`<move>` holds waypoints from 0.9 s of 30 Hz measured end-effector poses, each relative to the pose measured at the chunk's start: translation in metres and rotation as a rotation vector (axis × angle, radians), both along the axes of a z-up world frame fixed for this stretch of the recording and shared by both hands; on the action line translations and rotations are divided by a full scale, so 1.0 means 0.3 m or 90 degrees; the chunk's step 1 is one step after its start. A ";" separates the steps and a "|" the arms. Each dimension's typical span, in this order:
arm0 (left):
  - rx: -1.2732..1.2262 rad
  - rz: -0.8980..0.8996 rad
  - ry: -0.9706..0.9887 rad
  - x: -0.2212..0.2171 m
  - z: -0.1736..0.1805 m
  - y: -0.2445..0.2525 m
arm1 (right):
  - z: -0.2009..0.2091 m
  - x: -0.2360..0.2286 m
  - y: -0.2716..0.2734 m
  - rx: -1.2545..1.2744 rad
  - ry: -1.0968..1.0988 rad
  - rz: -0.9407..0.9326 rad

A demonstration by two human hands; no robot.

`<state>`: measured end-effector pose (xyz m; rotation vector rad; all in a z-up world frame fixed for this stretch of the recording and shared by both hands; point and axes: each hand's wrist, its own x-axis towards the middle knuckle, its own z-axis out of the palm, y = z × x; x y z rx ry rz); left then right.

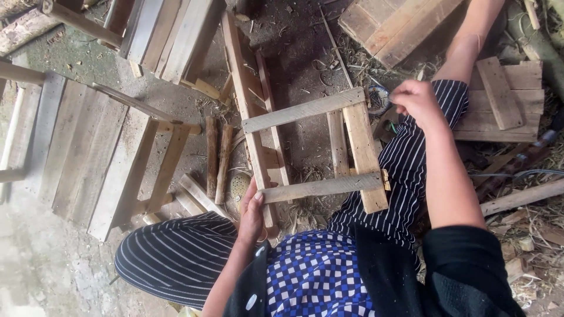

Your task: The person sits on the ground assembling a small wooden stool frame. They position a wooden slat across the frame, hammer nails into the joints with a claw hammer, press the slats into place by hand, and reposition the frame to work on different sides.

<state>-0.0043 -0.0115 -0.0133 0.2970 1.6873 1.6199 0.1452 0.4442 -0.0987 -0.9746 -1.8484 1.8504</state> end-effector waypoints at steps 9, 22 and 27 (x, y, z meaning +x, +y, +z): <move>-0.012 0.009 -0.008 -0.002 0.035 0.033 | -0.581 -0.097 0.198 0.189 -0.431 0.069; -0.038 0.018 -0.018 -0.015 0.003 0.030 | -0.713 -0.142 0.236 0.222 -0.629 0.107; -0.050 0.013 -0.020 -0.018 -0.002 0.019 | -0.661 -0.179 0.214 0.163 -0.664 0.093</move>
